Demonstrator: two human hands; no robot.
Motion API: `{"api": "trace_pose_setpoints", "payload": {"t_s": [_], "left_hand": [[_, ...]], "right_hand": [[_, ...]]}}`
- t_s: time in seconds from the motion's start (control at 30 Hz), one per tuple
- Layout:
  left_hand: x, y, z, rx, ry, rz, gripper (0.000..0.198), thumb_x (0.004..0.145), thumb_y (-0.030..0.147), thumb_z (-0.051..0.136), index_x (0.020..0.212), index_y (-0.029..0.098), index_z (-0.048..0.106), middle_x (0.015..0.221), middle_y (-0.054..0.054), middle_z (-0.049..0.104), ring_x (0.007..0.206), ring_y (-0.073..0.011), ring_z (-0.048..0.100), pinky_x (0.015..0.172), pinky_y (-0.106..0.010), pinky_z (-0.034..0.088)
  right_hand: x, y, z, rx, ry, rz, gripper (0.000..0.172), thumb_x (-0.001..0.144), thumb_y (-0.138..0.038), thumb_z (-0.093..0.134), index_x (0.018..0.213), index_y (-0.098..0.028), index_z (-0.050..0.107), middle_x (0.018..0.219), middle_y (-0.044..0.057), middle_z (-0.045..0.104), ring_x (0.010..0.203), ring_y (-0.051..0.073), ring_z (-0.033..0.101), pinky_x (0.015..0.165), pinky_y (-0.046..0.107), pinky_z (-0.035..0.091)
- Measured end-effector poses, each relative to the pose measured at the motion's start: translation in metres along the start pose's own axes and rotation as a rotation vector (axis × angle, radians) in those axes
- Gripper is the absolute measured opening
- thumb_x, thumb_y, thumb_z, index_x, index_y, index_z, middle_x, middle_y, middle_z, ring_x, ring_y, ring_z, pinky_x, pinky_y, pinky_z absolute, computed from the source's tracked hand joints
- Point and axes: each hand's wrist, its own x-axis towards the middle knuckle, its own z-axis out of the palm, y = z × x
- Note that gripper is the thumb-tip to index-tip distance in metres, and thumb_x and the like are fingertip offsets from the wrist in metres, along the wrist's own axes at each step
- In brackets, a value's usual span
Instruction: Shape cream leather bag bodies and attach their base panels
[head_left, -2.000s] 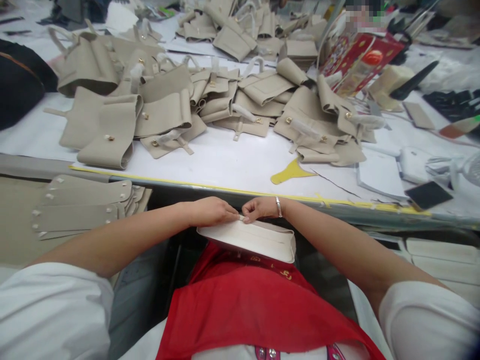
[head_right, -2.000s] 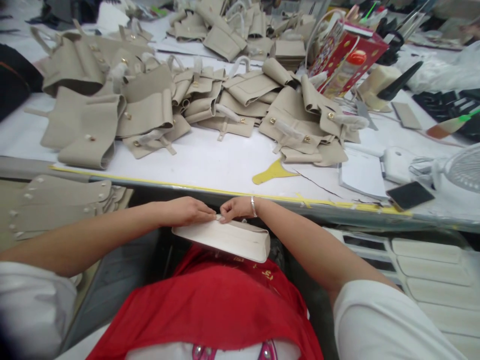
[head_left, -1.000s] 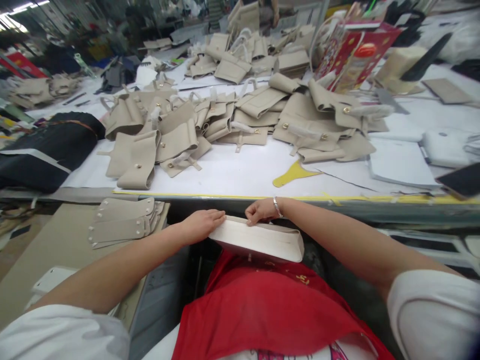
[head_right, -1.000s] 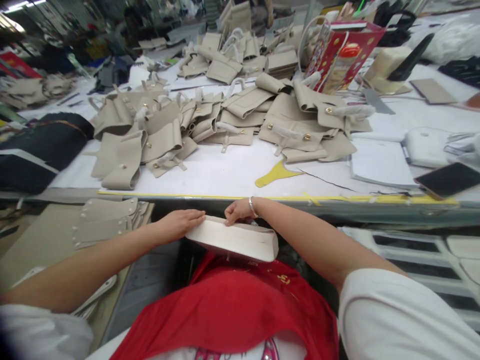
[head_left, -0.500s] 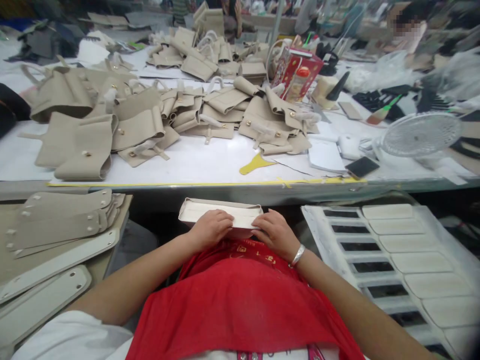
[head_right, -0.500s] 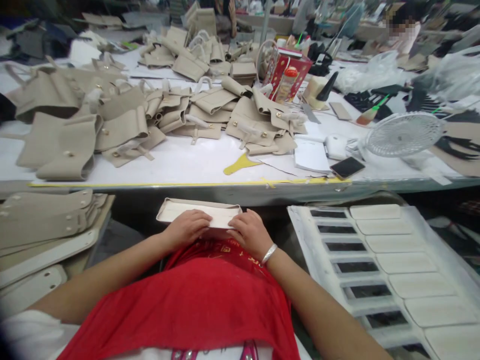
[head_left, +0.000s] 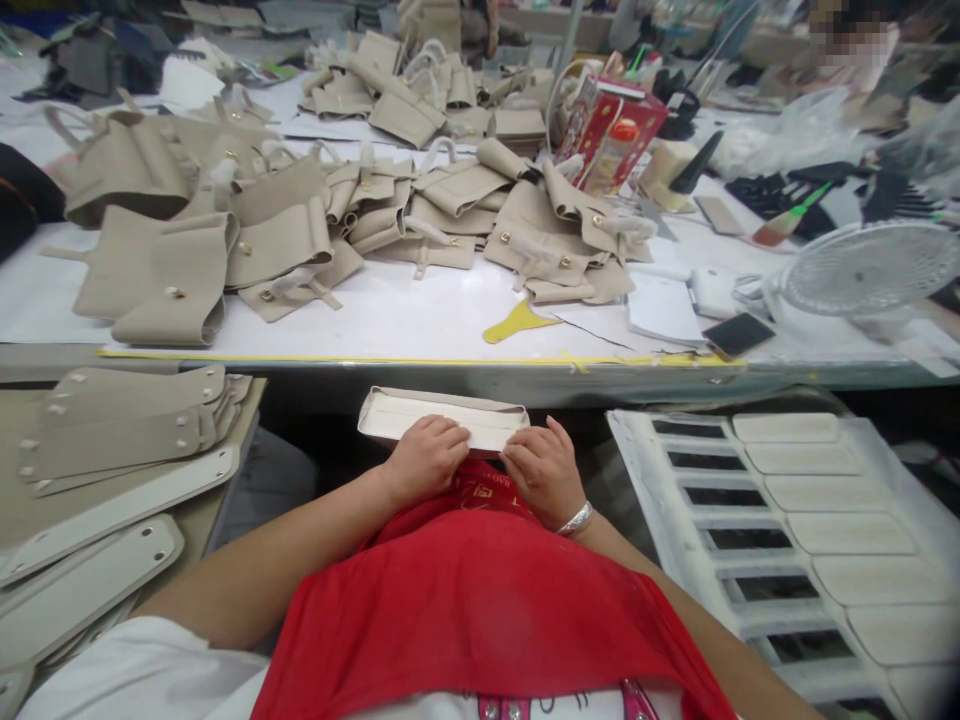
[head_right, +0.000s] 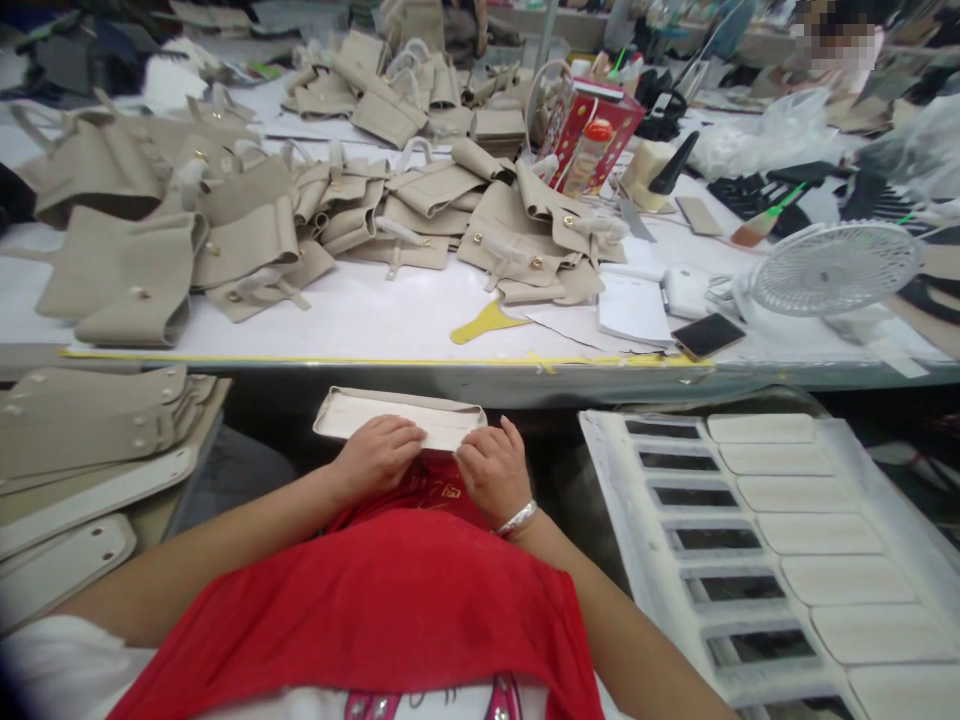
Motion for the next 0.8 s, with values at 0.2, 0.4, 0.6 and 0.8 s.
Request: {"api": "trace_pose_setpoints", "payload": {"t_s": [0.2,0.4,0.6,0.8], "left_hand": [[0.008,0.008,-0.009,0.050,-0.080,-0.124,0.017,0.082,0.020,0.045,0.085,0.017,0.061,0.112,-0.008,0.056,0.103,-0.0257,0.046,0.082,-0.039,0.038],[0.024,0.001,-0.018,-0.134,-0.261,-0.383,0.013,0.081,0.027,0.048,0.080,0.019,0.058,0.085,-0.006,0.057,0.082,-0.0199,0.051,0.071,-0.031,0.040],[0.030,-0.008,-0.020,-0.223,-0.346,-0.418,0.009,0.077,0.027,0.052,0.078,0.019,0.057,0.083,-0.004,0.060,0.080,-0.0192,0.053,0.067,-0.029,0.040],[0.031,-0.007,-0.026,-0.199,-0.377,-0.407,0.013,0.078,0.028,0.050,0.079,0.020,0.059,0.084,-0.005,0.062,0.081,-0.0203,0.054,0.068,-0.029,0.041]], "right_hand": [[0.007,-0.011,0.001,-0.046,-0.031,0.103,0.013,0.081,-0.022,0.052,0.070,-0.021,0.060,0.088,0.002,0.062,0.098,0.019,0.050,0.104,0.042,0.018],[0.006,-0.010,0.007,0.002,0.028,0.368,0.022,0.073,-0.030,0.059,0.090,-0.017,0.056,0.115,0.013,0.052,0.105,0.025,0.046,0.092,0.039,0.034],[-0.002,0.001,0.013,0.253,-0.303,0.863,0.042,0.071,-0.059,0.053,0.071,-0.017,0.055,0.067,0.004,0.056,0.061,0.017,0.051,0.055,0.027,0.036],[0.008,-0.017,0.013,0.964,-0.480,1.238,0.045,0.086,-0.046,0.039,0.056,-0.016,0.050,0.041,-0.005,0.040,0.032,0.006,0.033,0.038,0.022,0.022]]}}
